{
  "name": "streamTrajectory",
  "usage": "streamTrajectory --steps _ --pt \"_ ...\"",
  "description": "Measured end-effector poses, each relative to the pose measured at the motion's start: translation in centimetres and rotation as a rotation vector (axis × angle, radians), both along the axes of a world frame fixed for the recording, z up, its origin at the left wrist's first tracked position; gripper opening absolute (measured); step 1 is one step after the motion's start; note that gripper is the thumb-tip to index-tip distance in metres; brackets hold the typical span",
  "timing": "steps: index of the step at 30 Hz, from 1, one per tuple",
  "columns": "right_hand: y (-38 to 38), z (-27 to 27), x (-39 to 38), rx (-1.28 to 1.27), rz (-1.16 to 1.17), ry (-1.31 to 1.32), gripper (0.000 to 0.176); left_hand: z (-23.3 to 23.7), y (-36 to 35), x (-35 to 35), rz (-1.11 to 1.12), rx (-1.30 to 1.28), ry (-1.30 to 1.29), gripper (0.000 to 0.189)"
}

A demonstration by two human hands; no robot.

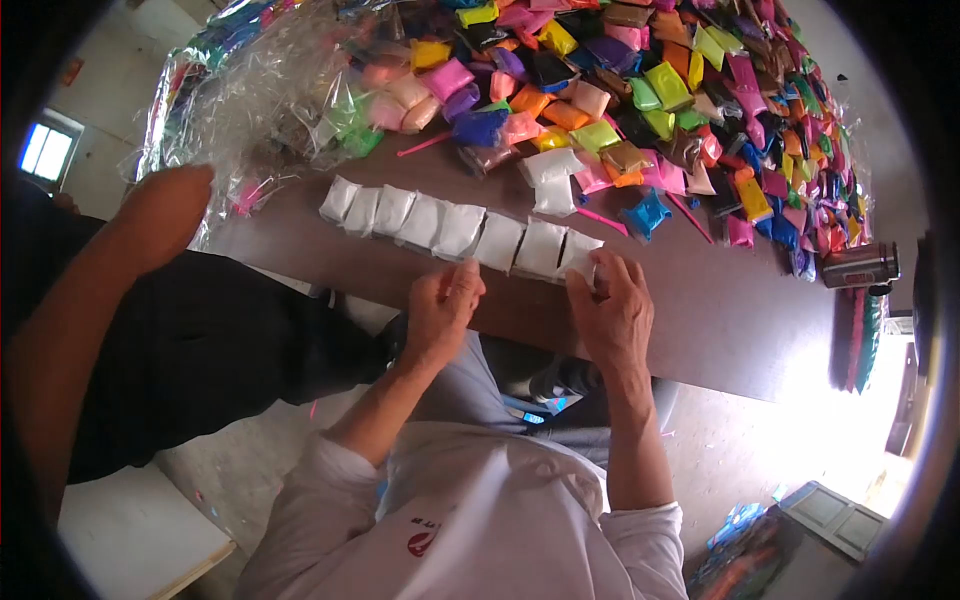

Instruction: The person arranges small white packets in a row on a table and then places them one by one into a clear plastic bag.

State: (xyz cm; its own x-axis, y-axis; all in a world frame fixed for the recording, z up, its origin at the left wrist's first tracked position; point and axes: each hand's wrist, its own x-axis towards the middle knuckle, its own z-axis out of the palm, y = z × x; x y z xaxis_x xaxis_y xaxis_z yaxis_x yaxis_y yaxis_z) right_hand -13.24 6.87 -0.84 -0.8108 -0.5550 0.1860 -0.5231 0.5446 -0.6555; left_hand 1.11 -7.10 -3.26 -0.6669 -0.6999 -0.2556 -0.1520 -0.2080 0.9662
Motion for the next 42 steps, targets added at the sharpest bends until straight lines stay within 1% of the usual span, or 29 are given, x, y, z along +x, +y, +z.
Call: streamTrajectory --steps 1,2,4,5,7,9,10,14,17,19,23,25,26,28,29,31,32,34,35,38,42 --pt "0.2 0.0 -0.3 -0.041 0.044 -0.082 0.038 -0.1 -0.5 0.2 0.029 -0.016 0.005 0.041" --pt "0.4 -0.1 -0.8 -0.043 0.048 -0.081 0.038 -0.2 -1.0 0.4 0.059 -0.033 0.009 0.042" --pt "0.5 -0.4 -1.3 0.042 0.169 0.033 0.043 -0.1 -1.6 0.9 0.073 -0.081 -0.009 0.042" --pt "0.3 -0.3 -1.4 0.039 0.173 0.034 0.043 0.1 -1.7 1.0 0.064 -0.061 -0.017 0.042" --pt "0.0 0.4 -1.2 0.064 0.262 -0.147 0.045 -0.1 -1.8 1.3 0.063 -0.043 -0.026 0.042" --pt "-0.6 -0.1 -0.6 0.035 0.280 -0.106 0.044 -0.9 -1.7 1.1 0.053 -0.138 -0.039 0.042" --pt "-0.9 -0.3 -0.4 0.009 0.290 -0.065 0.044 -0.9 -1.7 1.0 0.062 -0.143 -0.039 0.042" --pt "-1.8 0.1 0.0 0.041 0.278 -0.140 0.045 -0.7 -1.6 0.7 0.082 -0.116 -0.024 0.041" --pt "-2.4 0.0 0.0 0.033 0.323 -0.064 0.045 -0.6 -1.7 0.9 0.078 -0.108 -0.031 0.040" --pt "-2.8 0.1 0.1 -0.023 0.371 -0.071 0.045 -1.1 -1.8 0.9 0.066 -0.189 -0.042 0.040" --pt "-3.2 0.4 0.3 -0.016 0.361 -0.012 0.044 -0.8 -1.7 0.9 0.059 -0.189 -0.011 0.040" --pt "-3.3 1.1 0.2 0.090 0.327 0.132 0.042 -1.0 -1.6 0.9 0.066 -0.136 0.000 0.040" --pt "-3.3 1.1 0.2 0.091 0.328 0.132 0.042 -1.1 -1.7 1.0 0.067 -0.134 0.000 0.040" --pt "-3.3 1.0 0.0 0.109 0.281 0.285 0.042 -1.4 -1.8 1.1 0.058 -0.224 -0.025 0.040" --pt "-3.5 1.1 0.1 0.109 0.283 0.286 0.042 -1.2 -1.8 1.1 0.060 -0.223 -0.024 0.040" --pt "-4.4 1.2 0.3 0.012 0.418 0.344 0.042 -0.8 -1.6 1.0 0.062 -0.227 -0.008 0.040" --pt "-5.2 1.2 0.6 0.012 0.419 0.347 0.042 -0.7 -1.6 0.9 0.064 -0.227 -0.005 0.040" --pt "-7.2 1.2 1.1 -0.017 0.560 0.412 0.042 -0.6 -1.5 0.9 0.070 -0.245 0.006 0.039" --pt "-7.9 1.0 1.1 0.013 0.602 0.417 0.039 -0.6 -1.5 1.0 0.073 -0.248 0.007 0.039" --pt "-9.3 -0.7 0.6 -0.006 0.674 0.439 0.037 -0.7 -1.5 1.2 0.078 -0.220 0.020 0.039" --pt "-8.9 -0.7 0.5 0.009 0.709 0.408 0.036 -0.7 -1.4 1.3 0.084 -0.217 -0.022 0.039"
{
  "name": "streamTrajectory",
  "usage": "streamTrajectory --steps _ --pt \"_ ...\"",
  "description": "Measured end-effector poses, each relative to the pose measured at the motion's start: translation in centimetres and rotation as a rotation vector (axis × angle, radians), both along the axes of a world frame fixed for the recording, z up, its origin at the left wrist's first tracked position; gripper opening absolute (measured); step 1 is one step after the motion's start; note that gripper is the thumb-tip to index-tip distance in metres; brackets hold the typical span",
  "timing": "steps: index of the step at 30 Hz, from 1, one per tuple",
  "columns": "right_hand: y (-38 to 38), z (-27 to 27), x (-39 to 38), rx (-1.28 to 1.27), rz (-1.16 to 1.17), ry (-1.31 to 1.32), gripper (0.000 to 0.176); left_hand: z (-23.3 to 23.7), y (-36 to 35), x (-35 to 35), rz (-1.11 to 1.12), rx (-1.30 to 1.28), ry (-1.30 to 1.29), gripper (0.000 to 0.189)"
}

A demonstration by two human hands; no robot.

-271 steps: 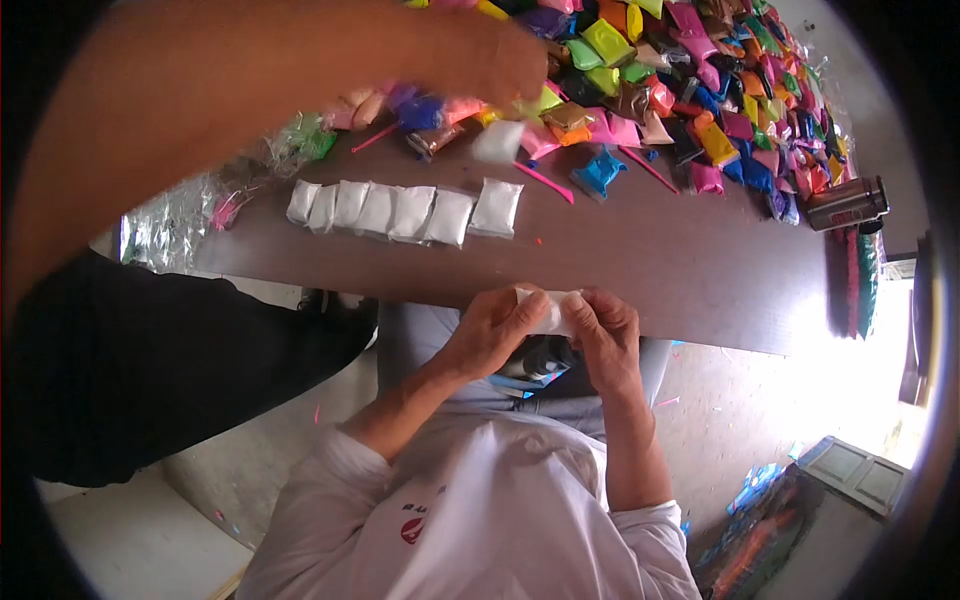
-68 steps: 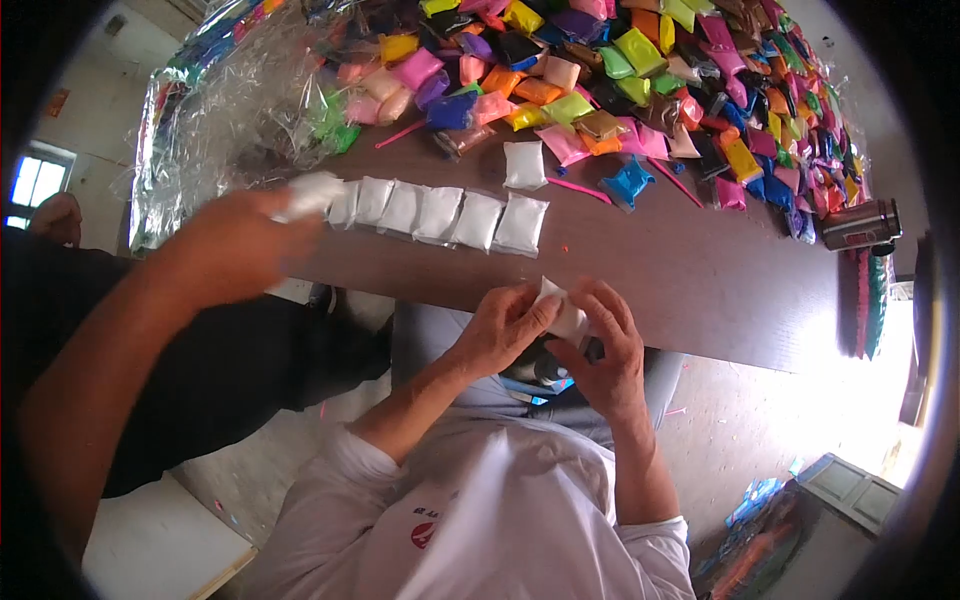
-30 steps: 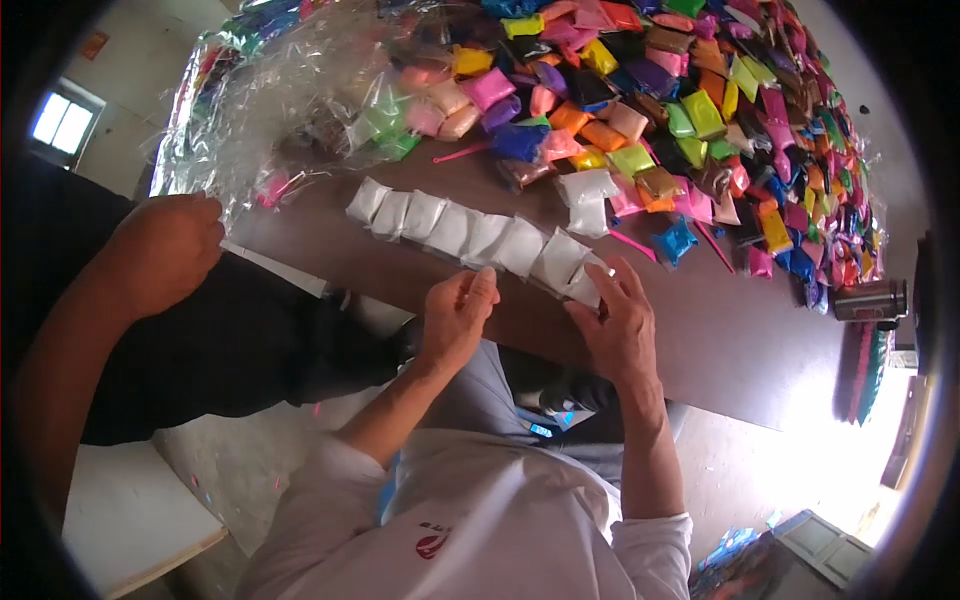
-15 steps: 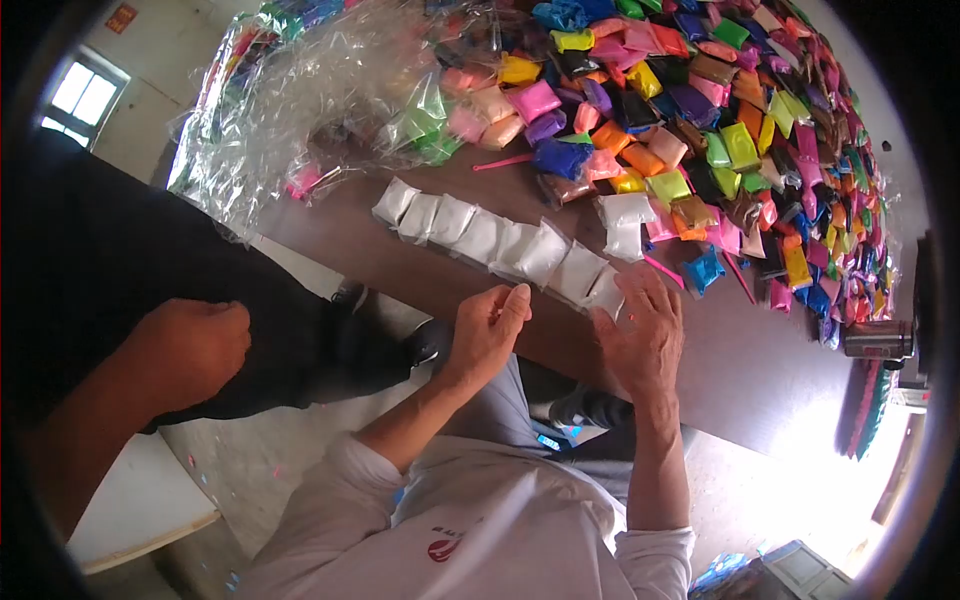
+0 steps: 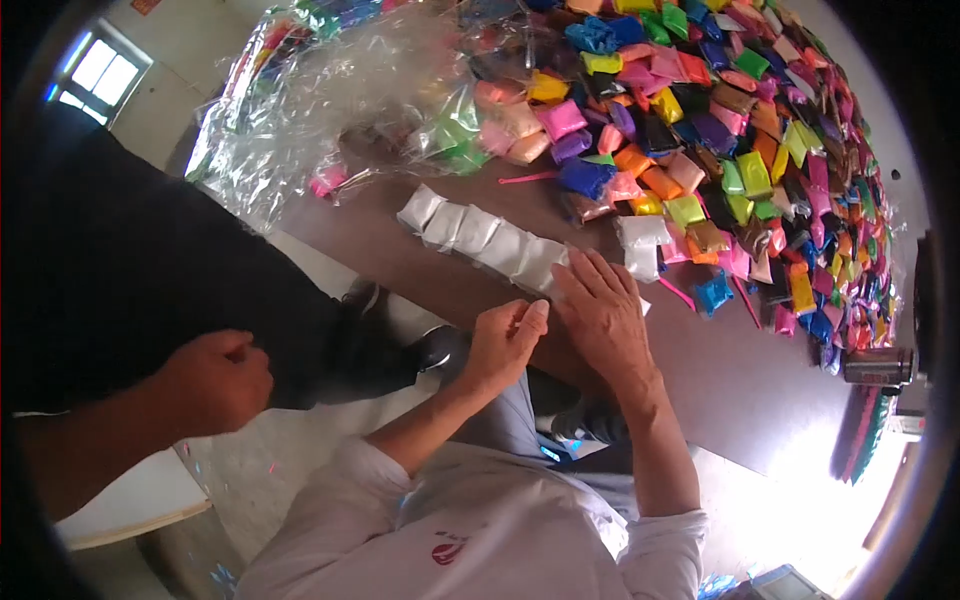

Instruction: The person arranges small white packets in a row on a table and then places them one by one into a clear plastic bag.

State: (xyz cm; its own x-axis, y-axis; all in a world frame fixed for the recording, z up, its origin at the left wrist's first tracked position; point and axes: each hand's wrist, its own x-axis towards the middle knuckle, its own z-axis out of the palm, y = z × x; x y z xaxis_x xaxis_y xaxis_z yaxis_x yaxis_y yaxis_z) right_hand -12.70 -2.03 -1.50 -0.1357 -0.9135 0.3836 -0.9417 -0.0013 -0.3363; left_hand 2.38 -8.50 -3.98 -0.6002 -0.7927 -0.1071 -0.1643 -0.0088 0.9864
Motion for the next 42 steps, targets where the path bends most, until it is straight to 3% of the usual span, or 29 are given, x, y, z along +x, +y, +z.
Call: streamTrajectory --steps 16,22,24,26,29,31,32,34,40,42 --pt "-0.9 -0.6 0.6 0.044 0.061 0.082 0.039 0.4 -0.4 0.4 -0.067 -0.025 -0.034 0.040" --pt "-0.5 0.3 0.2 -0.113 0.029 0.020 0.033 -0.1 -0.1 0.0 0.018 -0.083 0.002 0.038" --pt "1.1 0.6 -1.4 -0.360 -0.172 -0.172 0.025 -0.3 0.0 -0.1 0.002 -0.107 0.028 0.037" --pt "2.6 1.8 -3.6 -0.339 -0.453 -0.116 0.017 -0.8 -0.2 0.0 -0.006 -0.030 -0.005 0.038" --pt "3.3 2.5 -6.4 -0.348 -0.550 -0.266 0.021 0.1 0.0 0.1 -0.032 -0.050 0.000 0.038" --pt "3.1 4.5 -6.6 -0.117 -0.583 -0.508 0.032 0.2 0.1 -0.2 -0.038 -0.042 0.009 0.038" --pt "2.7 4.4 -7.0 -0.117 -0.581 -0.510 0.032 0.1 0.2 -0.3 -0.032 -0.048 0.007 0.038" --pt "1.2 3.4 -7.5 -0.155 -0.321 0.077 0.042 0.3 0.0 -0.1 -0.005 -0.063 -0.009 0.038" --pt "-1.4 0.1 -8.8 -0.088 -0.155 0.011 0.043 0.6 0.4 0.5 -0.104 0.078 0.040 0.039" --pt "-1.6 0.0 -9.1 -0.197 -0.163 0.035 0.037 0.0 0.5 1.1 -0.165 0.045 -0.013 0.039"
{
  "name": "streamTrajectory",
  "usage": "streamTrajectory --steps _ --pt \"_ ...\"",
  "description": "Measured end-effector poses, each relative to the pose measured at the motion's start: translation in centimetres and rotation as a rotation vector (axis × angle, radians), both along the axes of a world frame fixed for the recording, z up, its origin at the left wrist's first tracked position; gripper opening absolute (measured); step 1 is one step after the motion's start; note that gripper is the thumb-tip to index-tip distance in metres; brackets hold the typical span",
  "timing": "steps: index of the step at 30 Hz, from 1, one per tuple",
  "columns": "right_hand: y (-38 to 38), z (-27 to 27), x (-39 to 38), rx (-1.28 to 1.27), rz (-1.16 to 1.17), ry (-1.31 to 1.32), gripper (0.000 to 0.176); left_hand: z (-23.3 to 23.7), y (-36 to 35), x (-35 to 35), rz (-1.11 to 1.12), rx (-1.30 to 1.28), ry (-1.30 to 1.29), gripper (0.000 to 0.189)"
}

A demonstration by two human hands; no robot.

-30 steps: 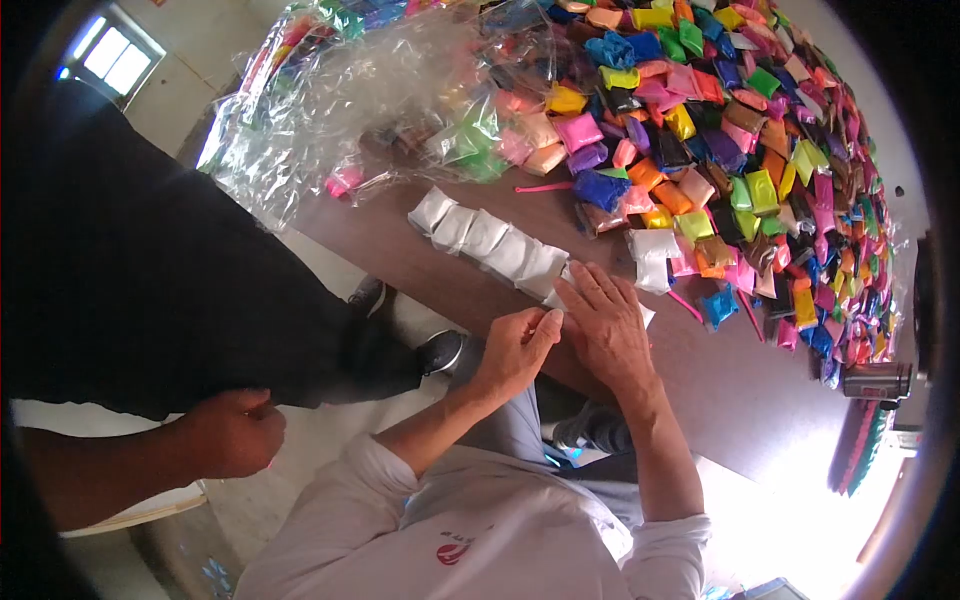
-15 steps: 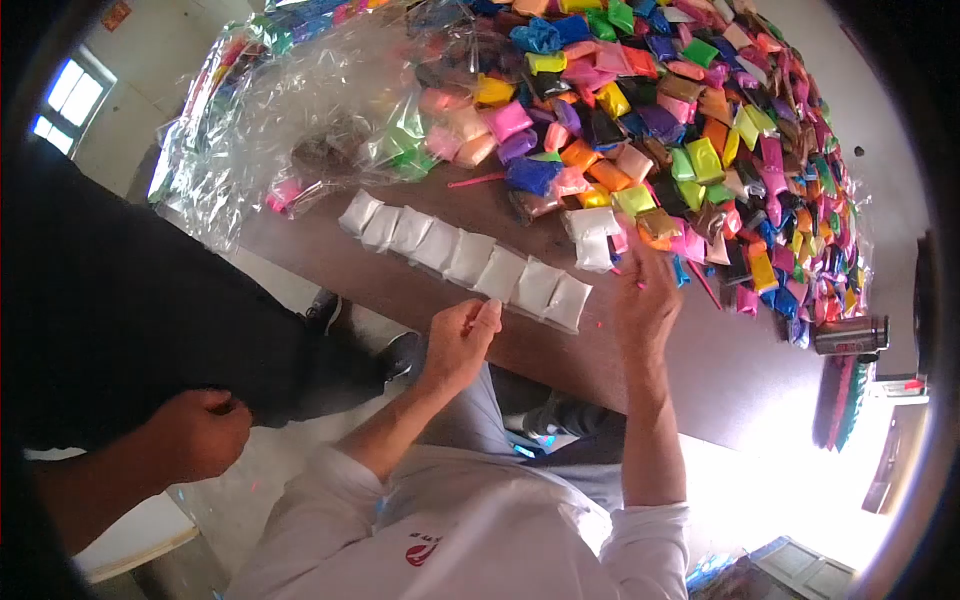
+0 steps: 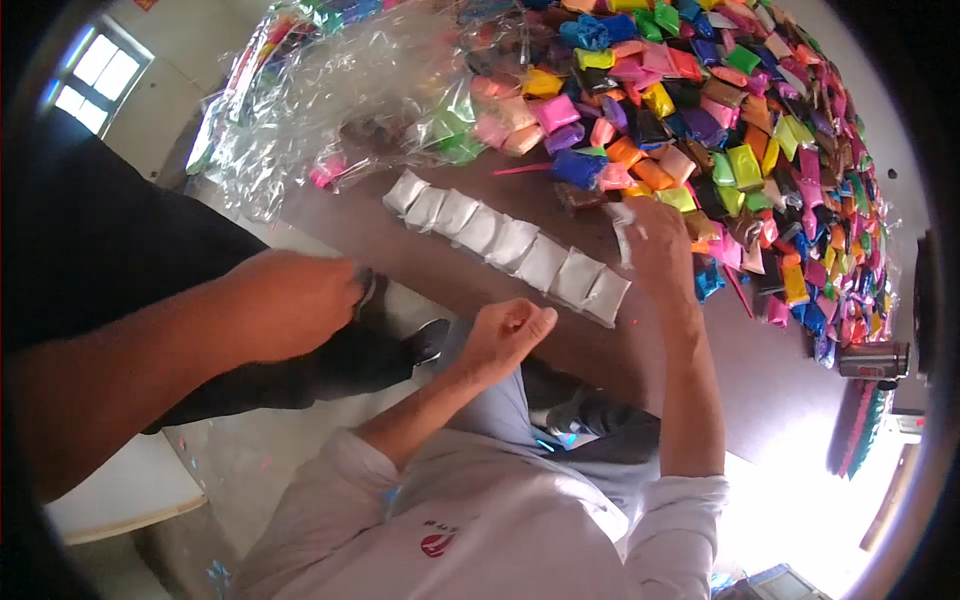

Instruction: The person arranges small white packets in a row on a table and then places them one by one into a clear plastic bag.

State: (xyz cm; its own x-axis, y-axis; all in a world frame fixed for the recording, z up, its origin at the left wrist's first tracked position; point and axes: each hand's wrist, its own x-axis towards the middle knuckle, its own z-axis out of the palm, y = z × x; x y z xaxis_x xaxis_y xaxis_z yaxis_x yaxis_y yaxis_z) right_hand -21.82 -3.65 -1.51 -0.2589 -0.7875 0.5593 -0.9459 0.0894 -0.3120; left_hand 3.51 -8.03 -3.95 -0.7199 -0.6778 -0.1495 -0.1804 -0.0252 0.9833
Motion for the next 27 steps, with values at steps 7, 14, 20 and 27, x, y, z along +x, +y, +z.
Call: streamTrajectory --steps 7,14,20,27 --pt "10.5 3.0 6.6 -0.388 -0.259 -1.280 0.023 1.0 3.8 -1.0 -0.344 0.227 -0.012 0.030" --pt "15.8 -0.8 14.0 -0.400 -0.277 -1.513 0.029 1.4 7.6 -3.7 -0.507 0.412 0.261 0.036" --pt "17.3 1.7 11.7 -0.122 -0.241 -1.408 0.037 2.1 7.7 -3.4 -0.643 0.001 0.022 0.039" --pt "17.4 -0.3 12.1 -0.056 -0.370 -0.880 0.038 1.5 8.5 -3.2 -0.610 0.260 0.013 0.039"
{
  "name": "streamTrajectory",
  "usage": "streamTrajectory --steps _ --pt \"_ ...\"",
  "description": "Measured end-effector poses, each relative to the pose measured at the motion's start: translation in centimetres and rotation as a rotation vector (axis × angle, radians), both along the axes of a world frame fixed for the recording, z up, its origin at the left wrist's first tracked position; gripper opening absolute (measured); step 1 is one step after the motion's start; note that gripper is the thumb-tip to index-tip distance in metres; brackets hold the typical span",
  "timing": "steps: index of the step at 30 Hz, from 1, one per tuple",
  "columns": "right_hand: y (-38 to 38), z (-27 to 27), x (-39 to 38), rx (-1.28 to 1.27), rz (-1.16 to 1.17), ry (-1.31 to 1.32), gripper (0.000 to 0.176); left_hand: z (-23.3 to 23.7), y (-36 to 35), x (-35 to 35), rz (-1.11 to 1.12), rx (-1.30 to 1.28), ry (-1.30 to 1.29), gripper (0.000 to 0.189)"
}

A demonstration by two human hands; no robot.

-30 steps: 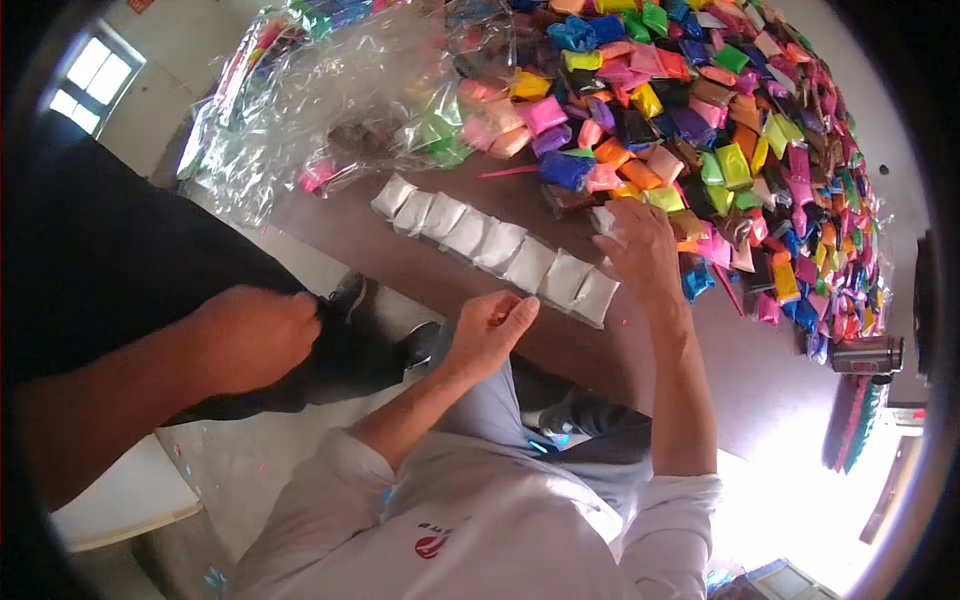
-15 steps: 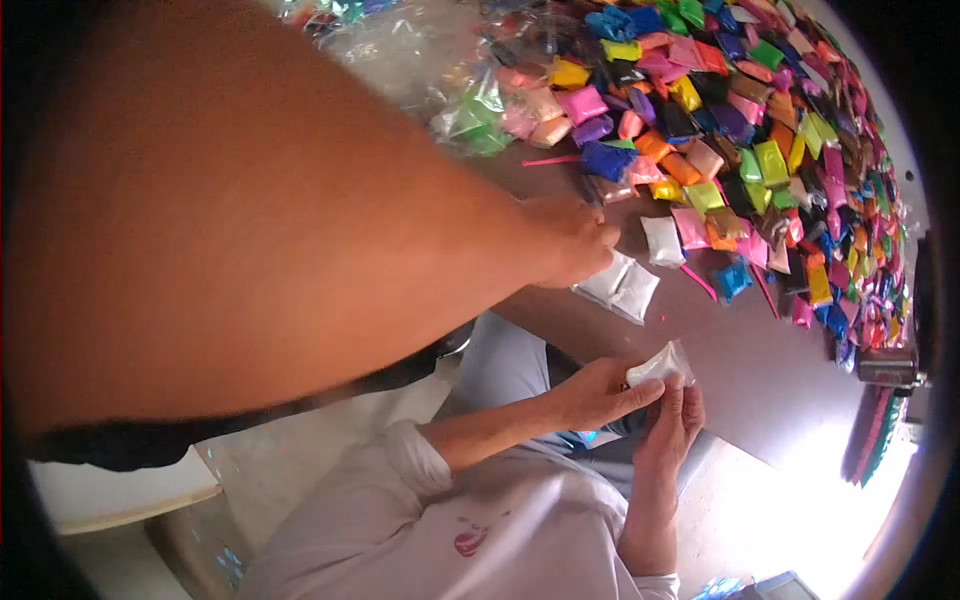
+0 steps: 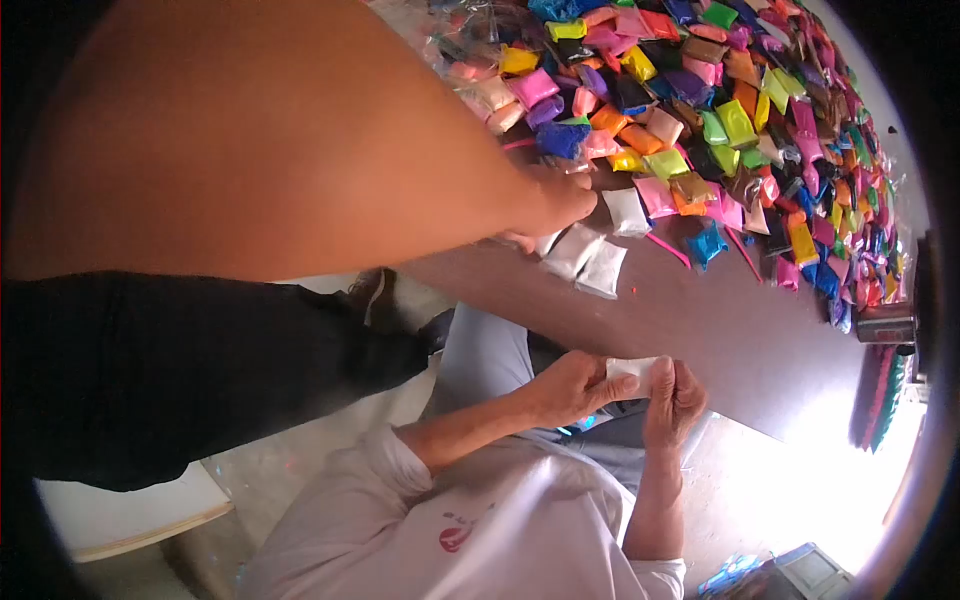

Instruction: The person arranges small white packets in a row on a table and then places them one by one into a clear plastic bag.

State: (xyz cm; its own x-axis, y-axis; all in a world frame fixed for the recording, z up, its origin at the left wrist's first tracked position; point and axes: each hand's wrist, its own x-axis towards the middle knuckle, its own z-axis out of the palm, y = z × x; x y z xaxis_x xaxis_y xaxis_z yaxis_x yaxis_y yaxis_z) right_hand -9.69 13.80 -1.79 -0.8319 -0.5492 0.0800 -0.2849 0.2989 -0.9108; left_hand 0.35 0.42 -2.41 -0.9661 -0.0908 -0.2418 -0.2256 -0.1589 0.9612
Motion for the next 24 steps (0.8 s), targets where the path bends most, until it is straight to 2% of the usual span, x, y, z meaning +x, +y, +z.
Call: streamTrajectory --steps 2,4,6,8,9,11,15,17,21,23,24 --pt "-0.4 -0.6 0.8 -0.081 -0.077 -0.035 0.040 1.0 0.4 -0.6 0.176 -0.049 0.219 0.047" --pt "-0.6 -1.1 1.3 -0.212 -0.189 -0.140 0.039 1.8 0.3 -0.6 0.153 -0.027 0.203 0.048" --pt "-0.2 -1.4 1.4 -0.222 -0.181 -0.197 0.038 1.4 0.1 -0.4 0.128 -0.009 0.188 0.049" --pt "0.5 -1.3 1.4 -0.233 -0.170 -0.255 0.037 -0.4 -0.4 0.0 -0.111 -0.033 -0.101 0.049" --pt "0.8 -0.9 1.4 -0.216 -0.123 -0.278 0.036 0.1 -0.3 0.1 -0.108 -0.038 -0.102 0.049" --pt "0.9 -0.7 1.6 -0.202 -0.068 -0.302 0.035 1.4 -0.2 0.3 0.018 0.154 0.055 0.045" --pt "0.6 -0.9 2.4 -0.250 -0.054 -0.365 0.033 1.0 0.7 0.2 0.104 0.150 0.101 0.047" --pt "0.8 -1.1 2.5 -0.264 -0.078 -0.348 0.034 1.2 0.9 0.1 0.151 0.010 0.134 0.047" --pt "1.2 -0.9 2.3 -0.246 -0.128 -0.401 0.034 0.8 1.3 -0.4 0.188 -0.050 0.179 0.047" --pt "1.0 -0.6 2.2 -0.233 -0.127 -0.426 0.034 0.6 1.4 -0.6 0.246 -0.201 0.248 0.046" --pt "0.9 -0.5 2.3 -0.213 -0.122 -0.434 0.033 0.6 1.3 -0.5 0.246 -0.199 0.245 0.046"
